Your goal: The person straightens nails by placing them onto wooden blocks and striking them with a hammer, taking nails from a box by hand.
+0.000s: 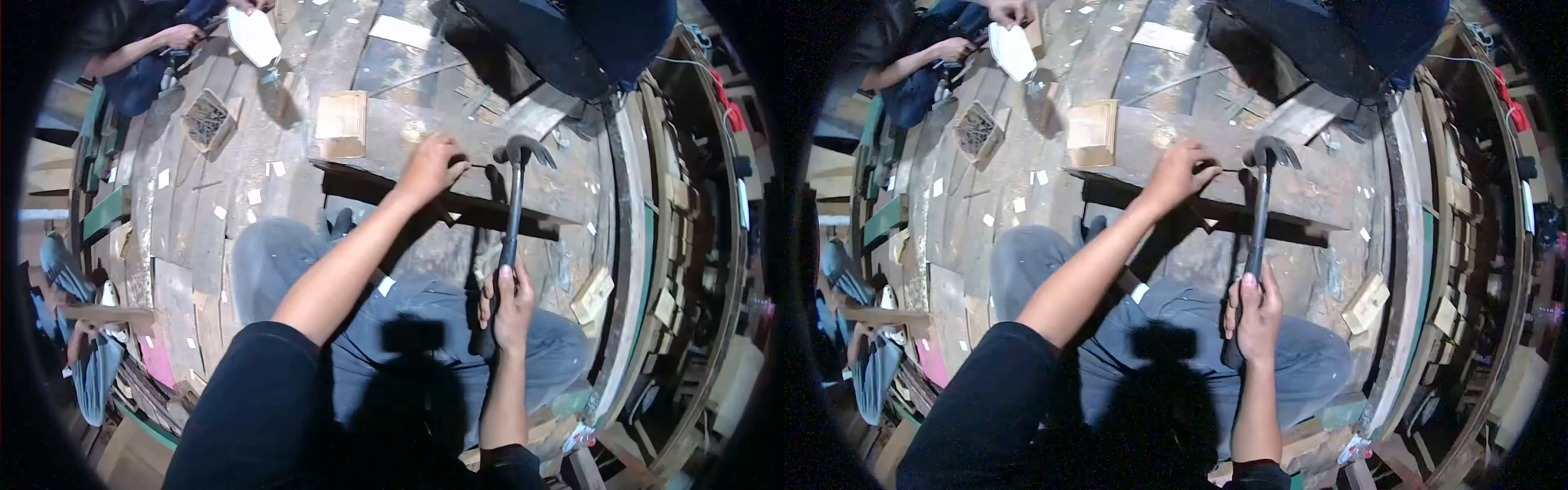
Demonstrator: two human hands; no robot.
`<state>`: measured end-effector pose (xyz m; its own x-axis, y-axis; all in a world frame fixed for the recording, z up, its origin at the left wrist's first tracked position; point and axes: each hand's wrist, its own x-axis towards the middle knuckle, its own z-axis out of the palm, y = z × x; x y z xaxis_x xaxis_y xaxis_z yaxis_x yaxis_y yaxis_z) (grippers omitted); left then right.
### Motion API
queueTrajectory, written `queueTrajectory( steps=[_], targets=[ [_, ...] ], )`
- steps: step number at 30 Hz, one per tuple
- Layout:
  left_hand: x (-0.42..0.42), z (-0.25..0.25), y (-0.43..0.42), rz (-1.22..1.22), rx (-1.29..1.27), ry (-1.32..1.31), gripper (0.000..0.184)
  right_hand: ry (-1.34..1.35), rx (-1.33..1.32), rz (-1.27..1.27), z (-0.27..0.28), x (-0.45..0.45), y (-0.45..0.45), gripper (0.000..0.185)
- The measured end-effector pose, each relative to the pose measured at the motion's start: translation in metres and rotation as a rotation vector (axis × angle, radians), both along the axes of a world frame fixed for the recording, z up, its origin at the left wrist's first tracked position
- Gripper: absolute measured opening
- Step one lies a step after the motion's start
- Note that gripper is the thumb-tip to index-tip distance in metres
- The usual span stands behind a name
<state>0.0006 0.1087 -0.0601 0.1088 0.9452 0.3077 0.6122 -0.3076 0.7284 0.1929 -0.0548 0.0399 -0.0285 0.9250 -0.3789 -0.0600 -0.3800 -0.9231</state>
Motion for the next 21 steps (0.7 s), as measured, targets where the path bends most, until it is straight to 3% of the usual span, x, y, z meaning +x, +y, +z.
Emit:
queueTrajectory(
  steps=[8,11,15,21],
  targets=[
    [-0.003,-0.005,0.004,-0.024,0.018,-0.026,0.016,-0.069,-0.079,0.035,-0.011,0.005,0.003,0.049],
    [-0.002,-0.006,0.004,-0.015,0.023,-0.045,0.016,-0.09,0.005,0.03,-0.008,0.007,0.003,0.043],
    [-0.003,-0.005,0.005,-0.015,-0.077,-0.029,0.017,-0.002,0.049,0.0,0.005,0.006,0.002,0.05],
    [-0.003,-0.004,0.004,0.004,-0.082,-0.02,0.02,-0.124,-0.108,0.048,-0.007,0.005,0.002,0.049]
  ],
)
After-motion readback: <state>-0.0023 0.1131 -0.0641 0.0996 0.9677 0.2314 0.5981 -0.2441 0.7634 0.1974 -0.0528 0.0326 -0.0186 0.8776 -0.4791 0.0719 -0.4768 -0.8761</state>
